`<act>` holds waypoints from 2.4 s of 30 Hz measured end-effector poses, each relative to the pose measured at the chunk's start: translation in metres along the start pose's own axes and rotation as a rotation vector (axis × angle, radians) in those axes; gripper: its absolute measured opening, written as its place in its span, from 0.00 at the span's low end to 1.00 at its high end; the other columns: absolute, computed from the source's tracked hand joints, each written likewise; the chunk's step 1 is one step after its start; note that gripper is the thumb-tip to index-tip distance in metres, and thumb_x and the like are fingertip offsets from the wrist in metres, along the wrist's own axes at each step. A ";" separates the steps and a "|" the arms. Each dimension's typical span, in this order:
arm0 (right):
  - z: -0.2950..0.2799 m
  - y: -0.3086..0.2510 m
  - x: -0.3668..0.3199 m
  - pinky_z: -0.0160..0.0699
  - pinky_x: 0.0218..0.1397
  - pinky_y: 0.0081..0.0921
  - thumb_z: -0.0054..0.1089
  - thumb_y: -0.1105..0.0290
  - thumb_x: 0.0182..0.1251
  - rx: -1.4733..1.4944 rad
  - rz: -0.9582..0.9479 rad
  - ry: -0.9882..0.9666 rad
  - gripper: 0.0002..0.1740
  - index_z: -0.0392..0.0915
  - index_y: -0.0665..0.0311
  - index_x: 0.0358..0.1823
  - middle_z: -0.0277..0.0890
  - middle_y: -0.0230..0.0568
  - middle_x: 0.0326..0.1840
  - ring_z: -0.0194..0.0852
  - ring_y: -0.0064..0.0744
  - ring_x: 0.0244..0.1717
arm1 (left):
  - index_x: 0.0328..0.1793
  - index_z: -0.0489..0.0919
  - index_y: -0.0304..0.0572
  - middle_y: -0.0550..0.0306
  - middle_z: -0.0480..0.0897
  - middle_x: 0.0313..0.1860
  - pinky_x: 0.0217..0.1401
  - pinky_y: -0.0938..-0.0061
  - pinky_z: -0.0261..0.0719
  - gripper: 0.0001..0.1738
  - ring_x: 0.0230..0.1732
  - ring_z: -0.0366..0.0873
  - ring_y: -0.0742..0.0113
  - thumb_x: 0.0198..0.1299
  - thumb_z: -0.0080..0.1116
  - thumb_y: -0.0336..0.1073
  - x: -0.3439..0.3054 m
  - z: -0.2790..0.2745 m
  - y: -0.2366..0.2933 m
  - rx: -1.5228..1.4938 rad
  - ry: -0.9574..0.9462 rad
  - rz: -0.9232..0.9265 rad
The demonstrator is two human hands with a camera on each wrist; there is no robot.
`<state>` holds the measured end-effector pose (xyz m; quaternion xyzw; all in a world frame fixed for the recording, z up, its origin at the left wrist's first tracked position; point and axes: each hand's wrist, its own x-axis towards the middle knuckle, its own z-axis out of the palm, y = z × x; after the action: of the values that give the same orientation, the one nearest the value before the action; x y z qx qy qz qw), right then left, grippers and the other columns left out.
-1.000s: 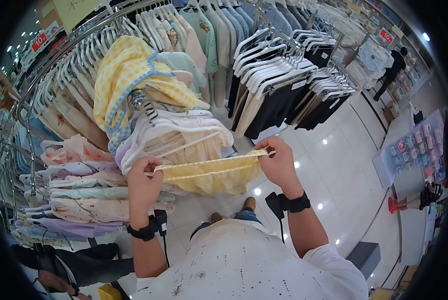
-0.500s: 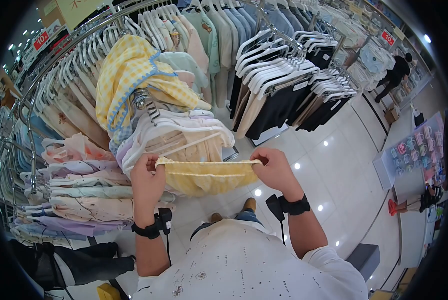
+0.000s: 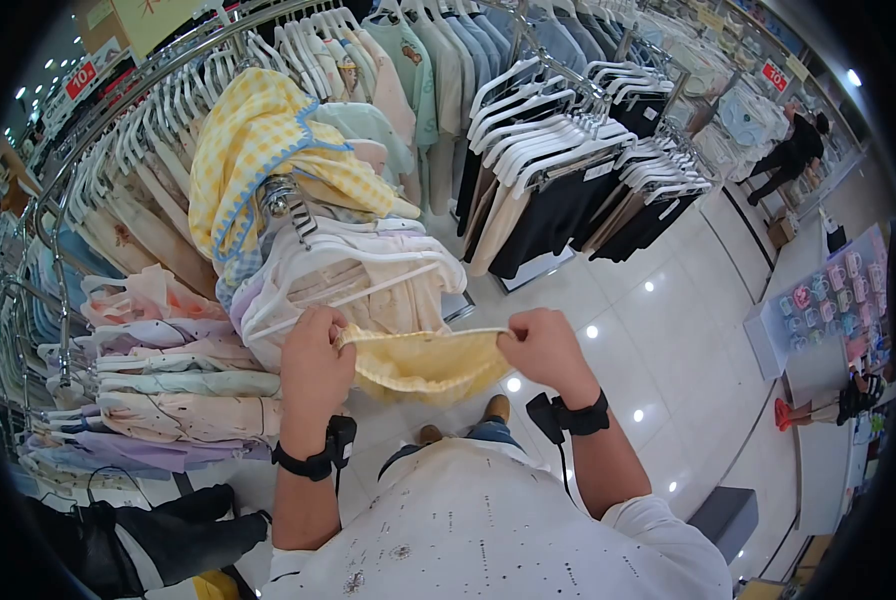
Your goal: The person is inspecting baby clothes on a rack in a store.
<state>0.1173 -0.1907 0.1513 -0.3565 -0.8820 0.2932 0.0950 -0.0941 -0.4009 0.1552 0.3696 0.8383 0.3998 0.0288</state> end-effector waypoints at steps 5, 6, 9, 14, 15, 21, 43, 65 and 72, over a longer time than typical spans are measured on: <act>-0.017 0.008 0.000 0.75 0.30 0.34 0.63 0.66 0.51 0.164 0.097 0.180 0.11 0.80 0.69 0.25 0.76 0.50 0.19 0.77 0.46 0.22 | 0.42 0.83 0.34 0.50 0.82 0.35 0.43 0.70 0.79 0.12 0.37 0.82 0.61 0.49 0.60 0.23 -0.007 0.008 -0.048 0.138 -0.228 -0.038; -0.017 0.009 0.000 0.76 0.31 0.32 0.64 0.67 0.51 0.180 0.081 0.214 0.10 0.80 0.69 0.26 0.77 0.48 0.20 0.77 0.43 0.22 | 0.42 0.83 0.34 0.50 0.82 0.35 0.43 0.70 0.79 0.12 0.37 0.82 0.61 0.49 0.60 0.23 -0.005 0.005 -0.053 0.138 -0.232 -0.034; -0.017 0.015 0.000 0.76 0.32 0.29 0.64 0.68 0.51 0.222 0.075 0.235 0.09 0.81 0.68 0.28 0.78 0.43 0.23 0.76 0.35 0.23 | 0.40 0.85 0.33 0.51 0.85 0.39 0.45 0.72 0.79 0.11 0.39 0.83 0.63 0.51 0.57 0.23 0.000 -0.005 -0.062 -0.055 -0.211 -0.068; -0.029 0.023 0.001 0.76 0.35 0.26 0.63 0.69 0.53 0.329 0.091 0.188 0.09 0.82 0.68 0.31 0.79 0.37 0.26 0.74 0.27 0.28 | 0.39 0.86 0.32 0.53 0.86 0.39 0.45 0.73 0.79 0.11 0.39 0.83 0.66 0.53 0.54 0.23 0.000 -0.022 -0.063 -0.241 -0.172 -0.137; -0.032 0.026 0.001 0.75 0.35 0.24 0.61 0.70 0.54 0.366 0.024 0.172 0.09 0.83 0.68 0.32 0.79 0.34 0.27 0.74 0.24 0.29 | 0.39 0.86 0.32 0.53 0.86 0.39 0.45 0.73 0.79 0.11 0.39 0.83 0.66 0.53 0.54 0.23 -0.002 -0.024 -0.065 -0.240 -0.173 -0.138; -0.045 0.019 0.000 0.78 0.39 0.25 0.60 0.72 0.55 0.469 -0.023 0.089 0.10 0.85 0.69 0.35 0.82 0.36 0.29 0.78 0.26 0.34 | 0.40 0.84 0.26 0.60 0.84 0.34 0.39 0.79 0.75 0.11 0.35 0.79 0.75 0.53 0.52 0.22 -0.006 -0.037 -0.052 -0.418 -0.207 -0.260; -0.031 0.042 -0.015 0.74 0.45 0.24 0.53 0.80 0.63 0.431 -0.485 -0.022 0.05 0.78 0.66 0.35 0.81 0.41 0.41 0.74 0.28 0.42 | 0.40 0.80 0.30 0.60 0.81 0.34 0.46 0.78 0.74 0.12 0.38 0.76 0.73 0.58 0.46 0.29 -0.043 -0.039 -0.036 -1.042 -0.406 -0.367; -0.069 0.062 0.090 0.48 0.24 0.23 0.69 0.62 0.70 0.723 -0.340 -0.960 0.27 0.64 0.63 0.18 0.52 0.21 0.18 0.47 0.15 0.21 | 0.37 0.83 0.35 0.69 0.79 0.26 0.32 0.82 0.68 0.13 0.29 0.70 0.83 0.65 0.70 0.38 -0.065 -0.007 0.014 -0.643 -0.168 -0.318; -0.075 0.068 0.105 0.58 0.31 0.20 0.65 0.61 0.73 0.759 -0.346 -0.708 0.19 0.77 0.69 0.27 0.66 0.24 0.22 0.58 0.14 0.26 | 0.35 0.80 0.35 0.68 0.78 0.27 0.34 0.81 0.68 0.18 0.30 0.70 0.82 0.69 0.65 0.44 -0.055 0.014 0.021 -0.505 0.002 -0.375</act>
<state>0.1082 -0.0468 0.1681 -0.0265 -0.7381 0.6730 -0.0388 -0.0366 -0.4188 0.1470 0.1892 0.7659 0.5835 0.1924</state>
